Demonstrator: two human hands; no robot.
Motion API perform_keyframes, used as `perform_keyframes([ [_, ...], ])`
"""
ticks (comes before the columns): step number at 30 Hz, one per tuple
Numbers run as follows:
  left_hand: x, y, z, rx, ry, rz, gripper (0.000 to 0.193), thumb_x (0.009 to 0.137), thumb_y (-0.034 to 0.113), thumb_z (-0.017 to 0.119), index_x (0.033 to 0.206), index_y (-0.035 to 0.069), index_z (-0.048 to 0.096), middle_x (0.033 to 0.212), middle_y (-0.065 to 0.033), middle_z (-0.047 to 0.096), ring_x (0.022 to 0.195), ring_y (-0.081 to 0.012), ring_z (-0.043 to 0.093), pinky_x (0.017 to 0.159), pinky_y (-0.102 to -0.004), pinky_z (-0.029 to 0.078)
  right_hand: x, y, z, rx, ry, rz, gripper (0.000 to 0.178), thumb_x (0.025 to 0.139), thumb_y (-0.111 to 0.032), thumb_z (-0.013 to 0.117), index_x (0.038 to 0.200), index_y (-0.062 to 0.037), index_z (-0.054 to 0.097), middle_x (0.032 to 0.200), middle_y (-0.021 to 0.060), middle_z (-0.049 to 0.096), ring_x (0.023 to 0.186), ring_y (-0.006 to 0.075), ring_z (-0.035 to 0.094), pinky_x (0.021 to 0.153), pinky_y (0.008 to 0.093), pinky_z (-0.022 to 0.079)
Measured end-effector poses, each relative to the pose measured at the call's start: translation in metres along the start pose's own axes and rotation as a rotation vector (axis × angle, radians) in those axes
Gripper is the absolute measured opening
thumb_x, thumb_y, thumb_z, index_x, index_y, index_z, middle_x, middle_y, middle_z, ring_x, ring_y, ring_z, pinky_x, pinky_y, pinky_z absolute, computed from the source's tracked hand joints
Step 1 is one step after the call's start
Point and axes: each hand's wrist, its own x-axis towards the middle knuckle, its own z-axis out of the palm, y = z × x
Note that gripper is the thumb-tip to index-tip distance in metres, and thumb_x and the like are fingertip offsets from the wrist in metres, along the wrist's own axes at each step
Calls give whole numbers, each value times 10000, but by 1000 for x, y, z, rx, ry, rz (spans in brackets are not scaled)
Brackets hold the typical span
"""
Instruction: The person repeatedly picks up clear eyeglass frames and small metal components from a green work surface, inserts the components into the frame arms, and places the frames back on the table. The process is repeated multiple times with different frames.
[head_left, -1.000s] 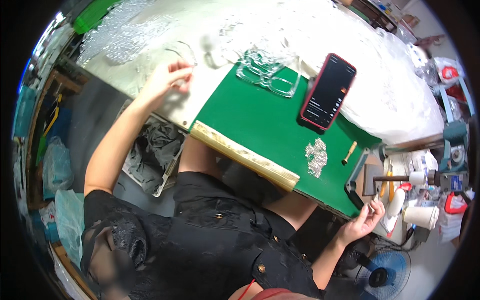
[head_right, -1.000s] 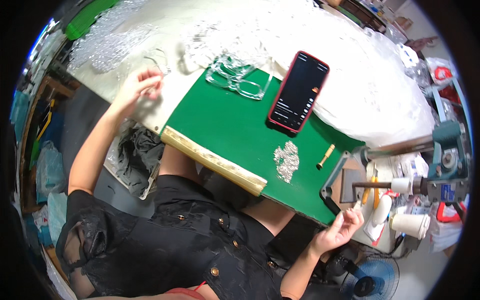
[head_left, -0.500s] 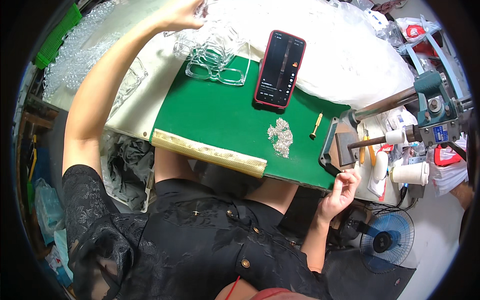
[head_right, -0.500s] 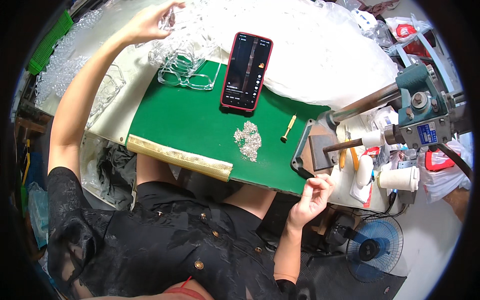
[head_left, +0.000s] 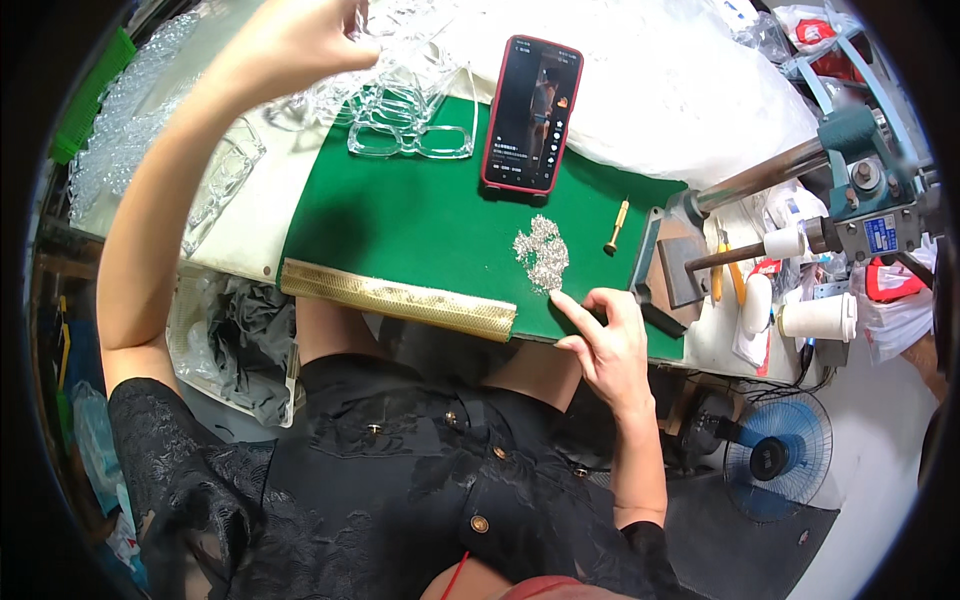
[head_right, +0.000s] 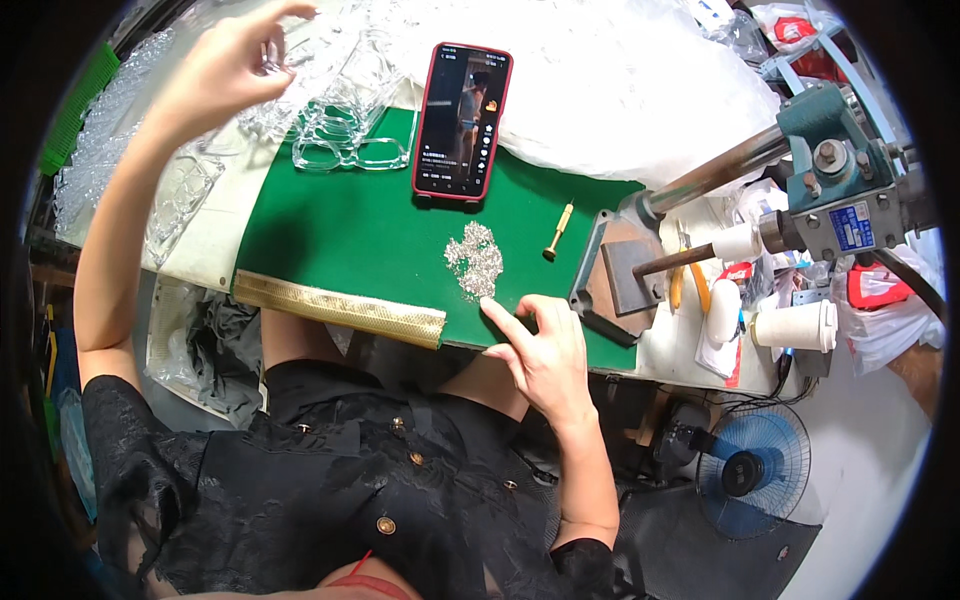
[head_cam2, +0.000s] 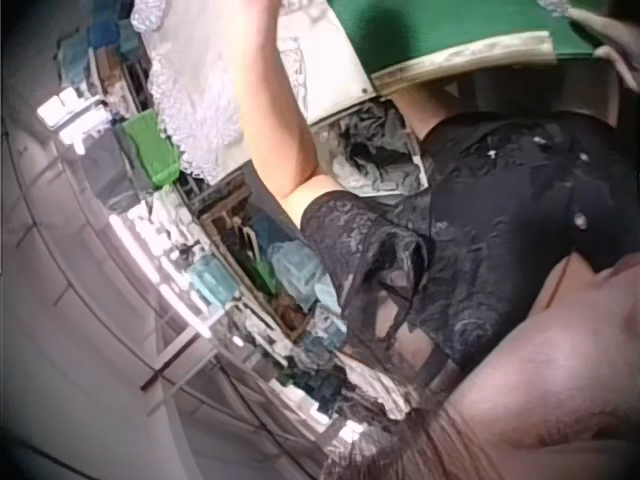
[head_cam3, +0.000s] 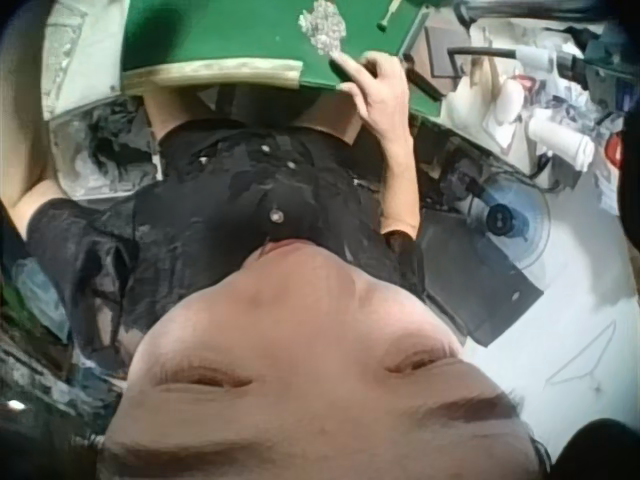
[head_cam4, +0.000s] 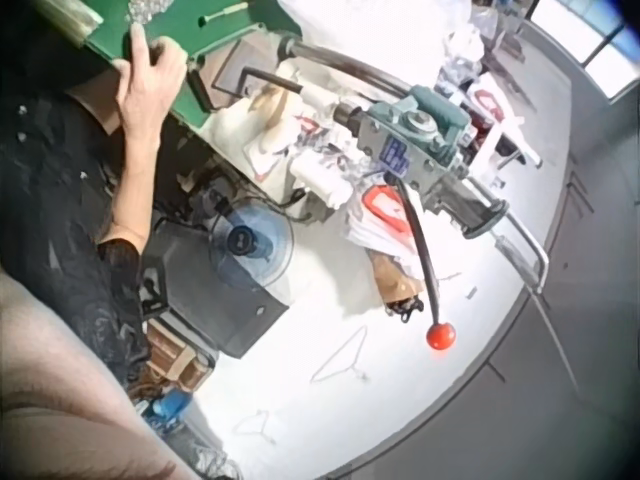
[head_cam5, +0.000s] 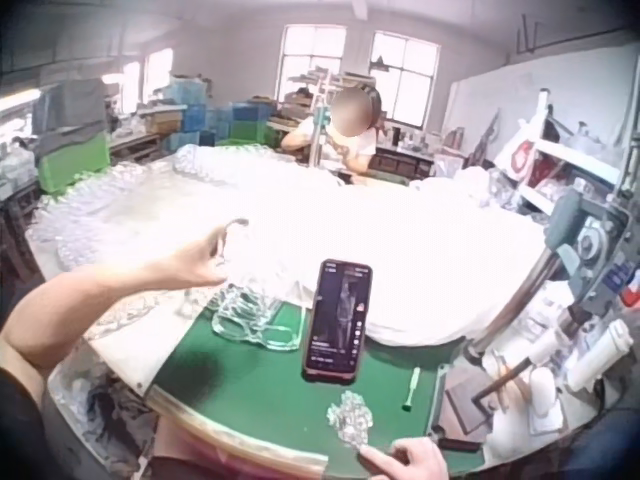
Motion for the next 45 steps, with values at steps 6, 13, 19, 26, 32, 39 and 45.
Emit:
perform_keyframes([
  [6,-36,21,-30,-713,-263,-266,682,763,297,716,1319,-9,467,685,24,491,642,-82,561,544,-211,412,-8,4,1,-14,74,43,396,777,-306,664,1112,-94,675,913,100,534,850,280,505,778,389,416],
  [13,-113,75,49,-1587,66,-194,404,881,306,651,1120,42,459,838,-13,501,770,-155,580,837,-329,512,-2,6,3,281,193,286,177,758,5,647,931,-18,675,843,117,609,816,282,571,732,351,466],
  [19,-124,113,69,-1684,14,-336,890,881,713,345,1348,-45,314,560,-42,528,411,-107,492,623,-286,540,7,15,6,378,101,326,126,749,15,678,868,-20,656,803,91,599,726,234,598,638,320,482],
  [26,-139,121,76,-1428,-116,-202,923,817,649,584,1354,-47,305,699,-108,612,526,-110,556,650,-262,503,11,19,12,358,56,316,110,754,54,686,840,9,634,786,53,564,674,125,582,607,255,474],
  [32,-143,117,88,-1478,-133,-134,879,821,591,630,1349,-37,313,967,-149,619,622,-136,609,713,-296,510,18,18,14,242,64,258,101,748,11,705,813,-2,629,756,63,567,655,173,588,586,286,466],
  [39,-144,109,92,-1415,-77,-78,866,830,571,630,1353,-38,306,1187,-173,546,668,-179,635,761,-349,514,23,2,16,46,76,298,125,749,-71,706,774,-52,585,760,67,545,697,255,585,604,359,467],
  [45,-143,108,90,-1391,-34,-82,847,843,549,623,1362,-35,297,1284,-165,485,725,-196,649,791,-383,514,22,-9,20,-76,113,349,127,769,-90,689,788,-53,569,789,74,527,719,261,572,597,374,465],
])
